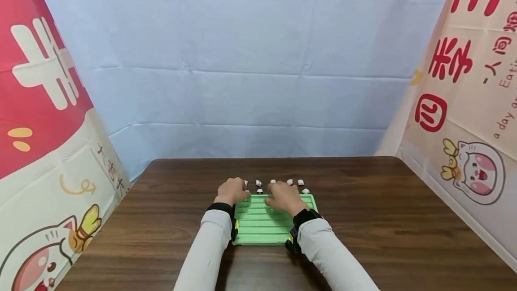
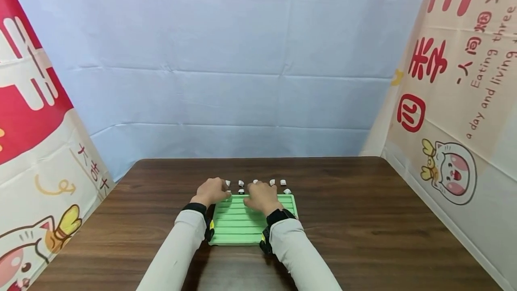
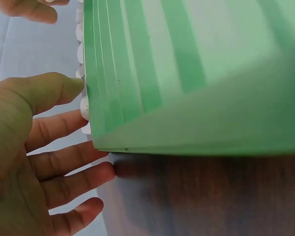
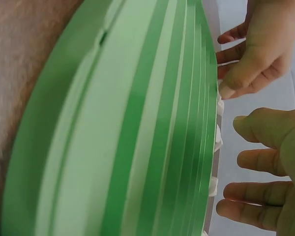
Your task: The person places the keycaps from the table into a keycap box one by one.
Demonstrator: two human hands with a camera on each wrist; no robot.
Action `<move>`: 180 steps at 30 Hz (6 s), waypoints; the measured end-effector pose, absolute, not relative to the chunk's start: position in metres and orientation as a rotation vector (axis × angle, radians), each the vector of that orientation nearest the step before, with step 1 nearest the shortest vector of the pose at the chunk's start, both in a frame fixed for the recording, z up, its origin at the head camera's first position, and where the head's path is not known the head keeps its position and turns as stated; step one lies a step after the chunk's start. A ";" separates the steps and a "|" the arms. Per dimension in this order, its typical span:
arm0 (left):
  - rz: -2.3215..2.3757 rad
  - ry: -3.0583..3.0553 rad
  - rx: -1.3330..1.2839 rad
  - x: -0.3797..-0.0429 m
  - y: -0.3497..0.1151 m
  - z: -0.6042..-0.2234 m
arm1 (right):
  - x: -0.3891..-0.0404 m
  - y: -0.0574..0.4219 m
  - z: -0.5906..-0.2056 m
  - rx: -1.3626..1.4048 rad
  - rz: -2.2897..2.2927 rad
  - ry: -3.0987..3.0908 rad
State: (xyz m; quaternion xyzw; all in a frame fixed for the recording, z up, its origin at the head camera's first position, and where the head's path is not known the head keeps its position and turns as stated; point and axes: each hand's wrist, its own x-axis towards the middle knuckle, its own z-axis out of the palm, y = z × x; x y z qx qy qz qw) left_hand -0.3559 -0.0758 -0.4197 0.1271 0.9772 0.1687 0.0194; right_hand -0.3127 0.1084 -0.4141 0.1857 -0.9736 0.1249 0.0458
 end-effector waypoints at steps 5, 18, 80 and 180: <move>0.505 3.041 0.378 -0.356 -0.072 -0.416 | -0.311 0.104 -0.415 0.590 0.368 -2.977; 0.541 3.074 0.384 -0.359 -0.069 -0.414 | -0.309 0.099 -0.415 0.599 0.338 -2.982; 0.750 2.964 0.700 -0.357 -0.075 -0.401 | -0.288 0.143 -0.402 0.698 0.356 -3.000; 1.179 2.848 0.642 -0.330 -0.127 -0.430 | -0.215 0.200 -0.416 0.184 0.327 -3.203</move>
